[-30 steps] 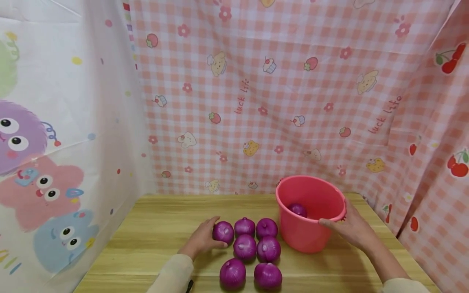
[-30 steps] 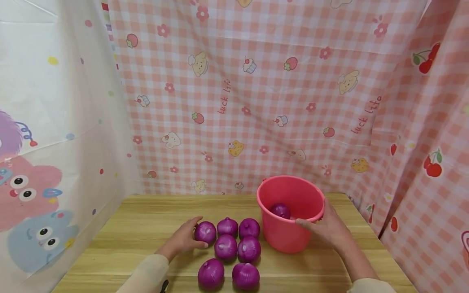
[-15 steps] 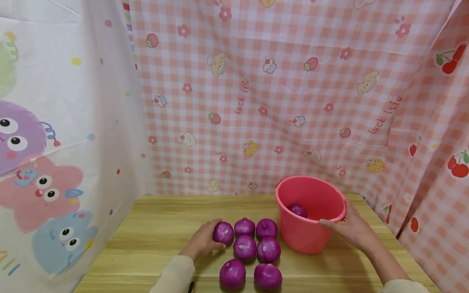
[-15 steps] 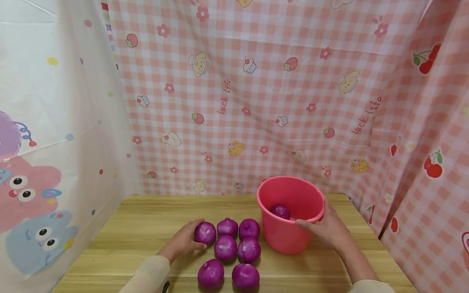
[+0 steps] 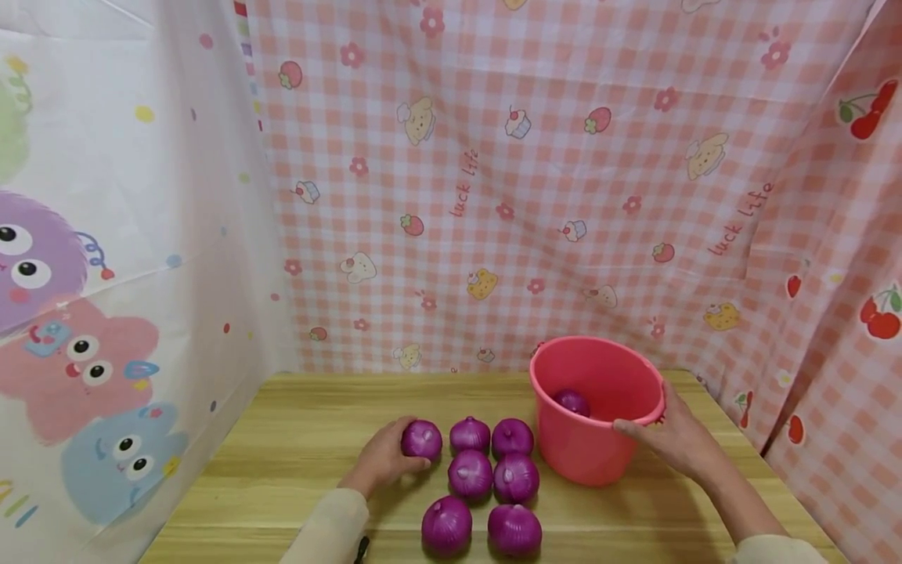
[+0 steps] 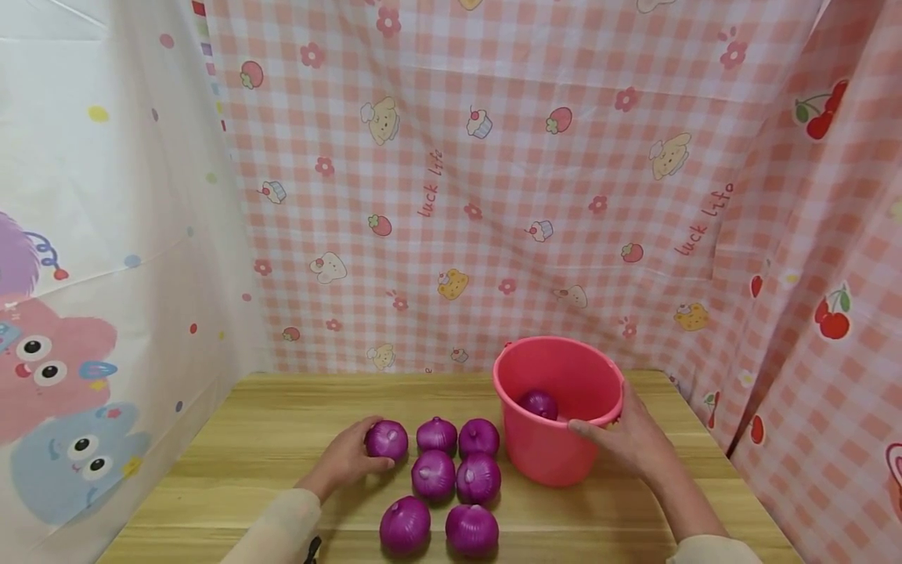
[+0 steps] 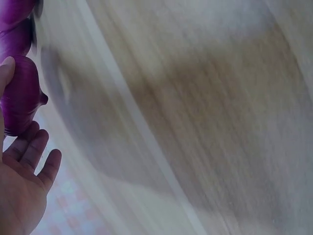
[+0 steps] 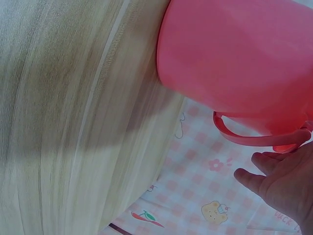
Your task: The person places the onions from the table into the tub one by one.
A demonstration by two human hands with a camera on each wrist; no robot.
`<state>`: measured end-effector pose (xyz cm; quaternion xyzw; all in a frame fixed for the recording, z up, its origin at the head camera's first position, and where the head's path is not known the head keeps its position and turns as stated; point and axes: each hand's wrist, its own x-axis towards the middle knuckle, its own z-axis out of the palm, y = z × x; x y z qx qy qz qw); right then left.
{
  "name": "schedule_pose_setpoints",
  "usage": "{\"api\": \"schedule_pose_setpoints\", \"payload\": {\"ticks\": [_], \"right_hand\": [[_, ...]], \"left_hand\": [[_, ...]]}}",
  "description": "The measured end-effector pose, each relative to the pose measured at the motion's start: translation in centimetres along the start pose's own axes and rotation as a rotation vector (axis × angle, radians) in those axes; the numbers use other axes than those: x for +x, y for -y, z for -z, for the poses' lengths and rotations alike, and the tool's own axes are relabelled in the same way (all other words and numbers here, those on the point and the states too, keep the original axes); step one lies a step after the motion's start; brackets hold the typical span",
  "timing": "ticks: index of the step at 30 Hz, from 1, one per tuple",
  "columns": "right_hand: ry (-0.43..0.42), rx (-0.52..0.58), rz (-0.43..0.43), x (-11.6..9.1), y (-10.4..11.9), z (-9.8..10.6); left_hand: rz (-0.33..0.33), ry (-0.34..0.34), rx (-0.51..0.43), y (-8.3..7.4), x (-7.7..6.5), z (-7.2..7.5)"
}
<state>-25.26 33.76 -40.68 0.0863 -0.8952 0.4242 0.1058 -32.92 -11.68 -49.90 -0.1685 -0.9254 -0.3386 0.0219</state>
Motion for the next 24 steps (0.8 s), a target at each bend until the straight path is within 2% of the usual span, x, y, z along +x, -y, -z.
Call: {"api": "schedule_pose_setpoints", "payload": {"ticks": [6,12,17,24], "right_hand": [[-0.002,0.005,-0.030,0.1,0.0,0.0],[0.001,0.016,-0.036,0.1,0.0,-0.1],[0.001,0.019,-0.022,0.0,0.1,-0.1],[0.000,0.010,-0.035,0.0,0.2,-0.2]], "left_hand": [[0.005,-0.033,-0.059,-0.1,0.3,0.8],[0.000,-0.083,-0.106,-0.9,0.8,1.8],[-0.004,-0.120,-0.136,-2.0,1.4,2.7],[0.006,-0.129,-0.170,-3.9,2.4,3.7]]}}
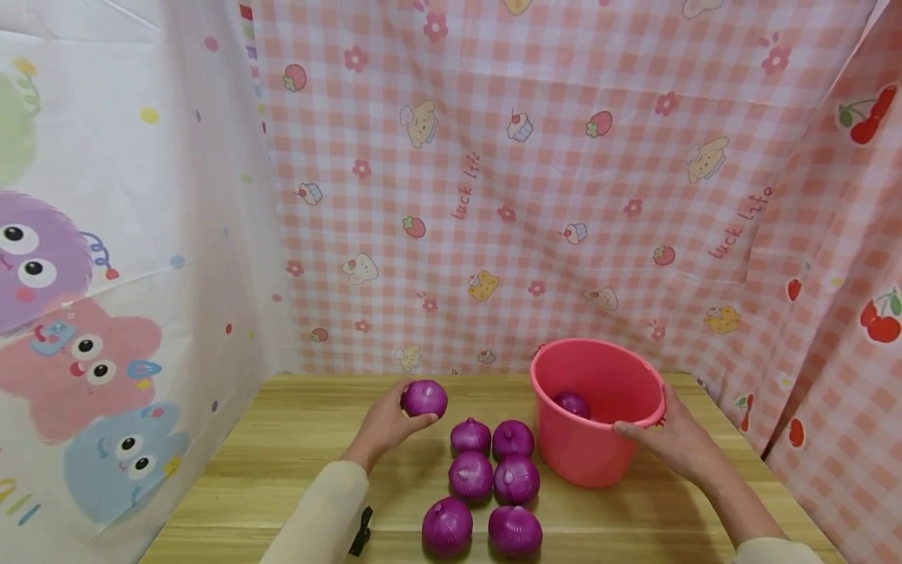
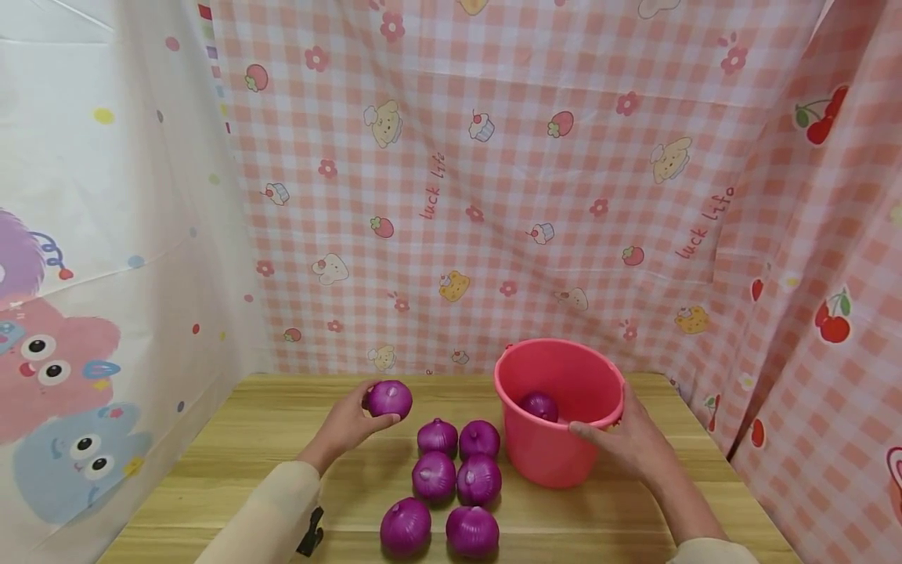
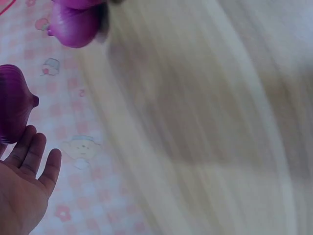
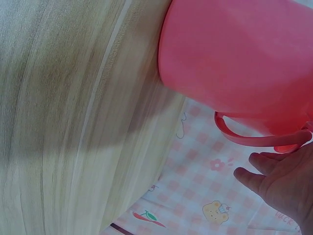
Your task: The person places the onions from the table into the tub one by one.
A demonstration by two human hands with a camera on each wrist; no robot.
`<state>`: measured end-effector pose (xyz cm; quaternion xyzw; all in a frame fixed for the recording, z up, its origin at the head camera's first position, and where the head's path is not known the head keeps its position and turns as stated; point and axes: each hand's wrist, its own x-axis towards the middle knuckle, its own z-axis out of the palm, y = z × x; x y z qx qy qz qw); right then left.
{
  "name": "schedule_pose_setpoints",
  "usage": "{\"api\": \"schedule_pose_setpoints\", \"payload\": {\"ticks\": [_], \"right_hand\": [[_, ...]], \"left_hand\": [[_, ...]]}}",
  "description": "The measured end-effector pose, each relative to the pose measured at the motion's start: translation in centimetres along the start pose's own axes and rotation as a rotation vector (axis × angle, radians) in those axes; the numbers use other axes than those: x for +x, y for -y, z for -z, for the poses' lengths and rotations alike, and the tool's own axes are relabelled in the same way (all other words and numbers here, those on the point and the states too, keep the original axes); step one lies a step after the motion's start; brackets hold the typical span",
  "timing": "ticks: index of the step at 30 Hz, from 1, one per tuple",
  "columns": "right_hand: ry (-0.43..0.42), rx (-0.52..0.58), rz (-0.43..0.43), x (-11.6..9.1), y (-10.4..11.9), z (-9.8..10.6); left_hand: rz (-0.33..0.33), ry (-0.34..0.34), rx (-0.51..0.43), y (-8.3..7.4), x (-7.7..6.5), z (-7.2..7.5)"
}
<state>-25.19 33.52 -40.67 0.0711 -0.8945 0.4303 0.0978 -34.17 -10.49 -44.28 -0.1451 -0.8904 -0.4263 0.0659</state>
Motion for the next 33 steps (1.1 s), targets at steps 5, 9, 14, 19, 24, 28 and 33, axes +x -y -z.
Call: {"api": "schedule_pose_setpoints", "payload": {"ticks": [5,9,14,19,24,28,33], "right_hand": [[-0.004,-0.005,-0.005,0.0,0.0,0.0],[-0.004,-0.005,-0.012,0.0,0.0,0.0],[0.004,0.000,-0.018,0.0,-0.1,0.0],[0.009,0.007,-0.022,0.0,-0.1,0.0],[0.005,0.017,-0.006,-0.1,-0.1,-0.1],[0.004,0.021,-0.004,-0.1,-0.1,-0.1],[0.005,0.019,-0.016,-0.1,-0.1,0.0]], "left_hand": [[0.003,0.006,-0.040,-1.6,0.6,0.0],[0.006,0.003,-0.063,-2.7,1.1,-0.2],[-0.004,-0.001,-0.074,-4.2,1.6,-0.6],[-0.028,-0.004,-0.087,-5.8,2.1,-1.1],[-0.058,0.004,-0.106,-7.6,2.6,-1.9],[-0.064,0.009,-0.108,-9.2,2.9,-2.6],[-0.081,0.012,-0.092,-11.7,3.4,-3.7]]}}
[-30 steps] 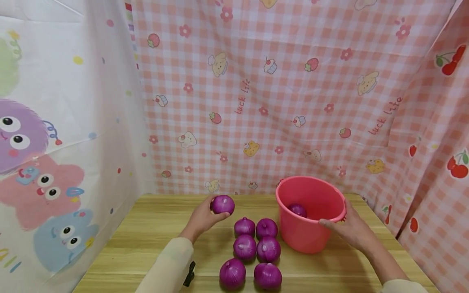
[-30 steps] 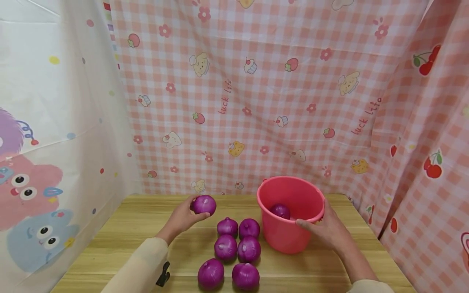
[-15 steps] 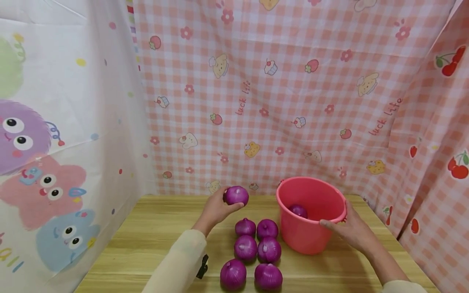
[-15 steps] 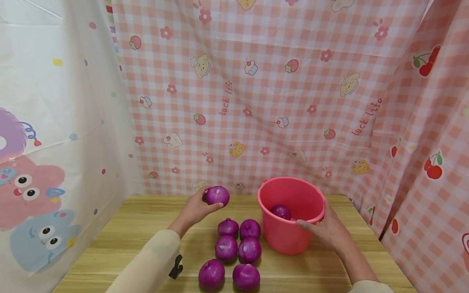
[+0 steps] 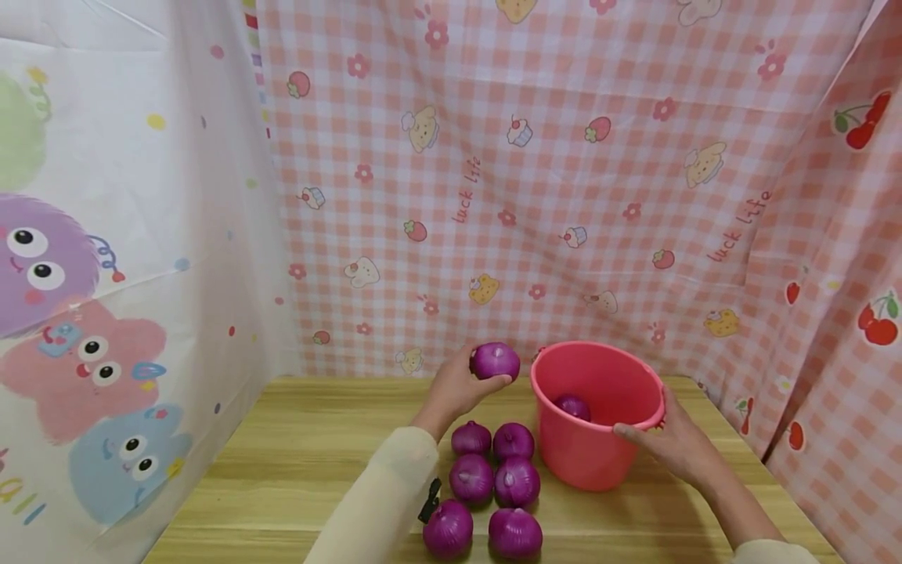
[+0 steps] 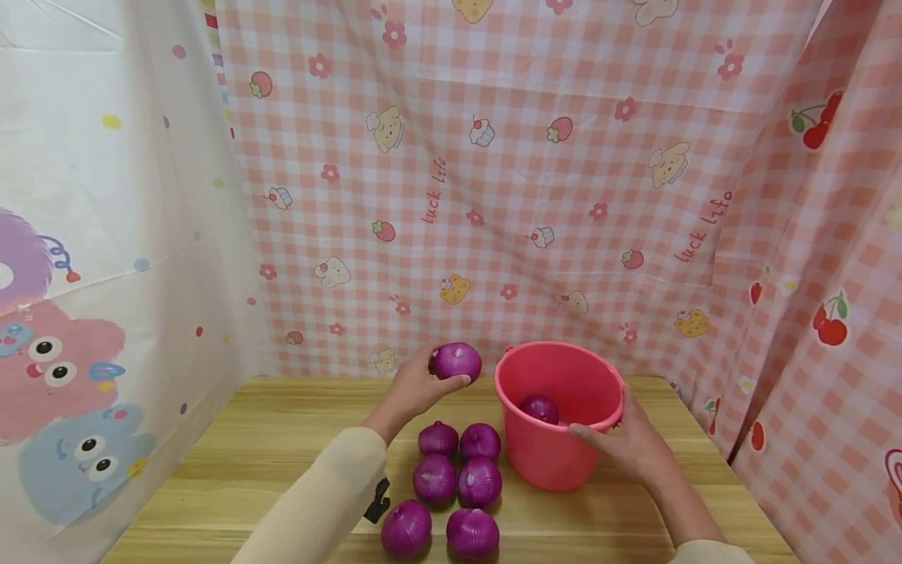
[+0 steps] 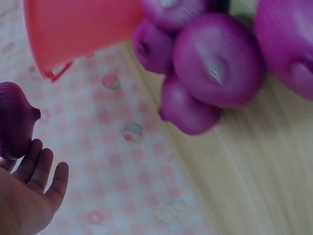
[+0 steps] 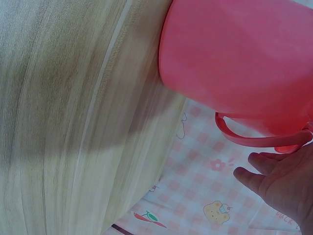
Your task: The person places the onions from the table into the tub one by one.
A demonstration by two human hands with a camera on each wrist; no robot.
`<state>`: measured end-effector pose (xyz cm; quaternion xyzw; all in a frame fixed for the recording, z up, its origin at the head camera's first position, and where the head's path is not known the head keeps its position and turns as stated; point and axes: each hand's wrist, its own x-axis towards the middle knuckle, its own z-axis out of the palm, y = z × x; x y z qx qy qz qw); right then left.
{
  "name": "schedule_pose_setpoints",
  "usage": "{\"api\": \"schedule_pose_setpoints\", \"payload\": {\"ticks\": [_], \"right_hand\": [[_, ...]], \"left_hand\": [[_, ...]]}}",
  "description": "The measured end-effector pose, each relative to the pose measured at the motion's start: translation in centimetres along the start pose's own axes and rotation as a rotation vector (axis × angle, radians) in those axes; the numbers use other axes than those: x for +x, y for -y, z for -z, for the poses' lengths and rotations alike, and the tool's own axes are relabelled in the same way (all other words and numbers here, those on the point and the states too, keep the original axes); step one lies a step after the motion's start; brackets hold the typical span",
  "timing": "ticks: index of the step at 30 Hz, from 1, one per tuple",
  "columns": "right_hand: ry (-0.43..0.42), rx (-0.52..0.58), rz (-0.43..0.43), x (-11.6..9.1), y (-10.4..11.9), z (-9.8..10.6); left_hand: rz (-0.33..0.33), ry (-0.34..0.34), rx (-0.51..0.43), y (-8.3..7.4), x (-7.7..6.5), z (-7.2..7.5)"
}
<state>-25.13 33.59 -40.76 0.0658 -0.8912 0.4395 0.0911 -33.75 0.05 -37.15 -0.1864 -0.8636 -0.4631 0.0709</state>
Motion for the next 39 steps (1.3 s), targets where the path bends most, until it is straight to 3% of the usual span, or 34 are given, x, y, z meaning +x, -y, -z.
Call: {"api": "schedule_pose_setpoints", "payload": {"ticks": [11,18,24,28,31,39], "right_hand": [[0.003,-0.001,0.000,0.0,-0.1,-0.1],[0.011,-0.019,-0.018,0.0,0.1,0.0],[0.010,-0.036,-0.026,-0.1,0.0,0.0],[0.008,-0.037,-0.034,-0.1,0.0,-0.1],[0.008,-0.018,-0.028,0.0,0.1,-0.1],[0.003,0.006,0.009,0.1,0.0,-0.2]], "left_hand": [[-0.023,0.024,0.081,-4.1,0.8,-3.8],[-0.065,0.040,0.167,-5.7,1.1,-6.2],[-0.042,0.116,0.158,-6.6,0.8,-7.6],[-0.045,0.116,0.222,-6.5,0.5,-7.8],[-0.058,0.104,0.214,-6.0,0.6,-7.5],[-0.093,0.088,0.221,-4.4,0.5,-5.6]]}}
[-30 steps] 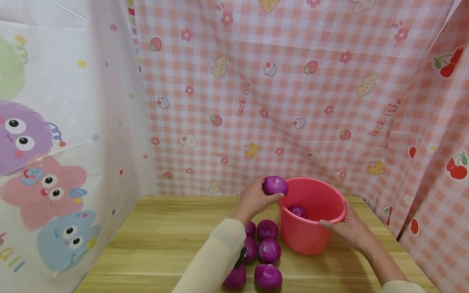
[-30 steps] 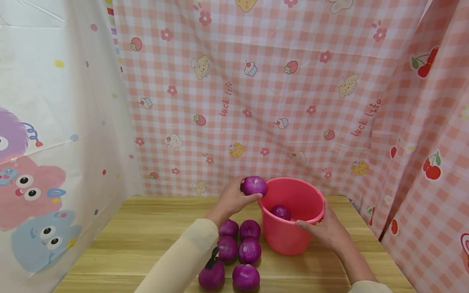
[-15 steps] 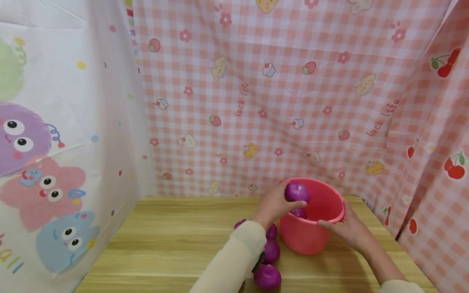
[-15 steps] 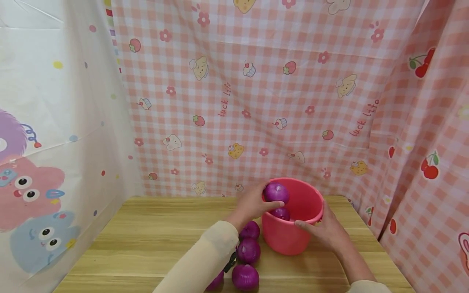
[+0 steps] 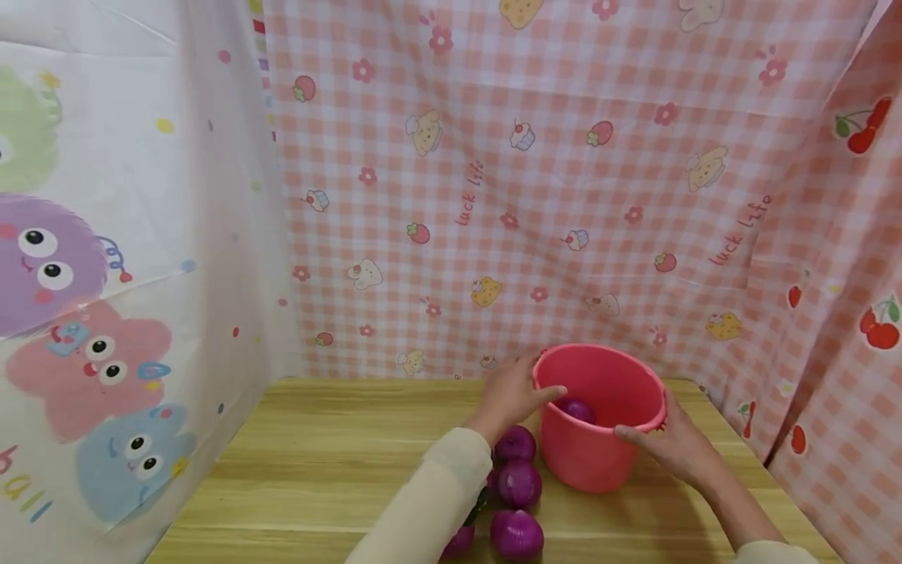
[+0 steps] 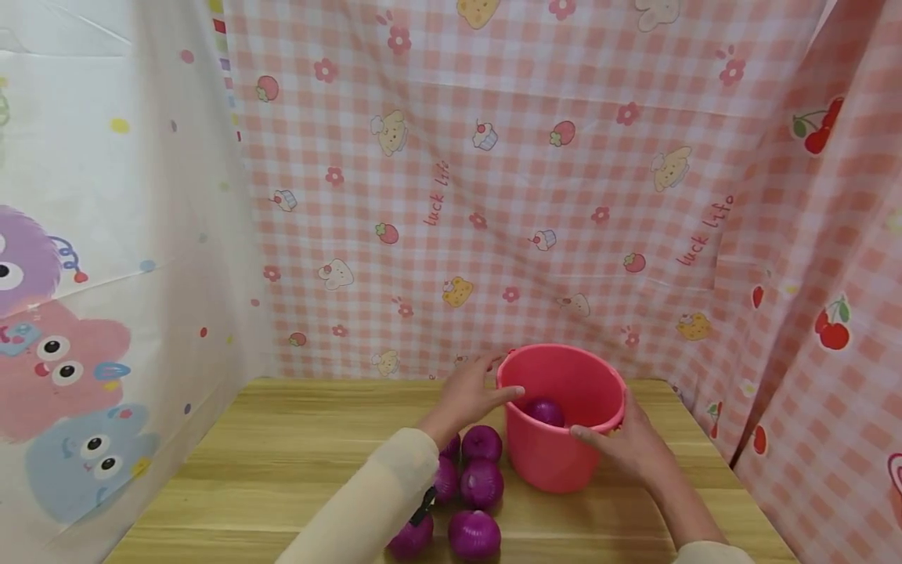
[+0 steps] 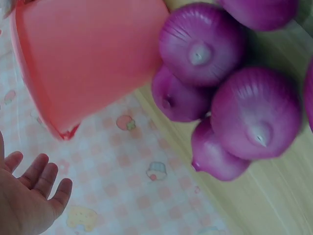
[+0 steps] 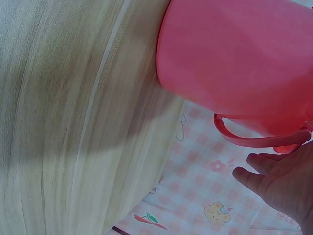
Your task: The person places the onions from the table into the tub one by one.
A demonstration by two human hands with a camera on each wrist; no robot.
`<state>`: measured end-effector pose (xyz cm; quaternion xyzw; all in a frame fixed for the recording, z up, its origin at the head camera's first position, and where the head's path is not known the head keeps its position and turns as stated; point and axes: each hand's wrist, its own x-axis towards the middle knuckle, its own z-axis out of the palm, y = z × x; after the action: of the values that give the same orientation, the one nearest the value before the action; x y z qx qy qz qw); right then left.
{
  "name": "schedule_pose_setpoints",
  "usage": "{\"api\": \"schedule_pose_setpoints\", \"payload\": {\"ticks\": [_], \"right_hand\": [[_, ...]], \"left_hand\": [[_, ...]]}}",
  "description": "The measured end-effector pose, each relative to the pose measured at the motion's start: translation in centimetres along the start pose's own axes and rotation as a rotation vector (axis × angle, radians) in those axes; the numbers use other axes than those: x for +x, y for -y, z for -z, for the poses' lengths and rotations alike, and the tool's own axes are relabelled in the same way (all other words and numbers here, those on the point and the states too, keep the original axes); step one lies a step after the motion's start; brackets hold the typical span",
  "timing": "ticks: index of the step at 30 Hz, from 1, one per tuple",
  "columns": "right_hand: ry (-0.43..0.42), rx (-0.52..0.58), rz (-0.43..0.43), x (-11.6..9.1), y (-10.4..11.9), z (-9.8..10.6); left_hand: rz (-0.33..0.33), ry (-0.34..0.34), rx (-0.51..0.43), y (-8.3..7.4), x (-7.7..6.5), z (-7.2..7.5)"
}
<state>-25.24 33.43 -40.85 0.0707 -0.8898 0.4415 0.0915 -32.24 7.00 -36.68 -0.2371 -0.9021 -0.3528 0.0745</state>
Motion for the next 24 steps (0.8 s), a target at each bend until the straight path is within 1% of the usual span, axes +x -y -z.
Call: {"api": "schedule_pose_setpoints", "payload": {"ticks": [5,13,16,18,20,24], "right_hand": [[-0.007,-0.008,-0.004,0.0,-0.2,0.0],[-0.016,-0.001,-0.005,0.1,0.0,-0.2],[-0.021,-0.008,-0.008,0.1,0.2,-0.3],[-0.026,-0.018,-0.005,0.0,0.2,-0.4],[-0.031,-0.022,0.002,0.0,0.3,-0.4],[-0.041,-0.032,0.025,0.0,0.3,-0.6]], "left_hand": [[0.008,0.021,0.002,1.2,-0.4,1.0],[0.036,0.004,0.016,3.5,-1.1,2.5],[0.042,0.004,-0.003,4.4,-1.5,3.2],[0.031,0.003,-0.010,5.2,-1.7,3.5],[0.022,0.003,-0.024,5.9,-1.9,3.9],[0.026,0.014,-0.045,7.2,-2.7,4.8]]}}
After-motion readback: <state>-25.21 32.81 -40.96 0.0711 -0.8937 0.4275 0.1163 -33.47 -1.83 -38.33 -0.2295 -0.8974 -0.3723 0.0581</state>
